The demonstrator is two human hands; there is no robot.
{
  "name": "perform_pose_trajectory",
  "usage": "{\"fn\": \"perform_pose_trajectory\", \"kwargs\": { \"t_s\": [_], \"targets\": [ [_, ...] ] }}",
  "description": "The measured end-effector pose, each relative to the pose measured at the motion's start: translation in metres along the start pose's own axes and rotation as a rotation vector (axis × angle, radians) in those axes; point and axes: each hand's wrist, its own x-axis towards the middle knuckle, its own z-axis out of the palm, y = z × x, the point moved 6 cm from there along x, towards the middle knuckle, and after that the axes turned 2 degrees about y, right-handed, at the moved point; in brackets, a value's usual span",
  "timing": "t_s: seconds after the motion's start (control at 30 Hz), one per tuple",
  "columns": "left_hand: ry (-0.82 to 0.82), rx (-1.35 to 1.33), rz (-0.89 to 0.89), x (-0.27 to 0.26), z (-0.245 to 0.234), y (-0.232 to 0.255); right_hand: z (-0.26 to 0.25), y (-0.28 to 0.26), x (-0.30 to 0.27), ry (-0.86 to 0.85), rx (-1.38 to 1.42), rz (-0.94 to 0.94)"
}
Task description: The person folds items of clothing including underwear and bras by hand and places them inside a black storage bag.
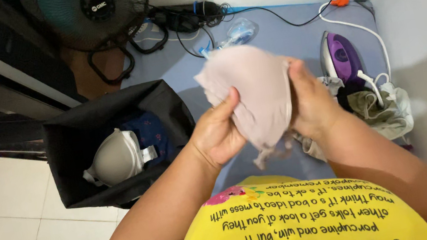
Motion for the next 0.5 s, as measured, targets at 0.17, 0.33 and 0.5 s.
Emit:
{"fn": "perform_pose_trajectory", "kwargs": {
  "t_s": [0.17, 0.33, 0.5],
  "targets": [
    [-0.013, -0.182, 0.107, 0.004, -0.001, 0.026, 0.002, 0.062, -0.011, -0.488, -0.683, 0.155],
    [-0.01, -0.09, 0.256, -0.015, -0.014, 0.061, -0.032, 0.074, 0.009, -0.599, -0.514, 0.336],
    [0.136, 0.175, 0.182, -0.028, -0.017, 0.061, -0.039, 0.037, 0.025, -0.692, 0.277, 0.313]
  ]
}}
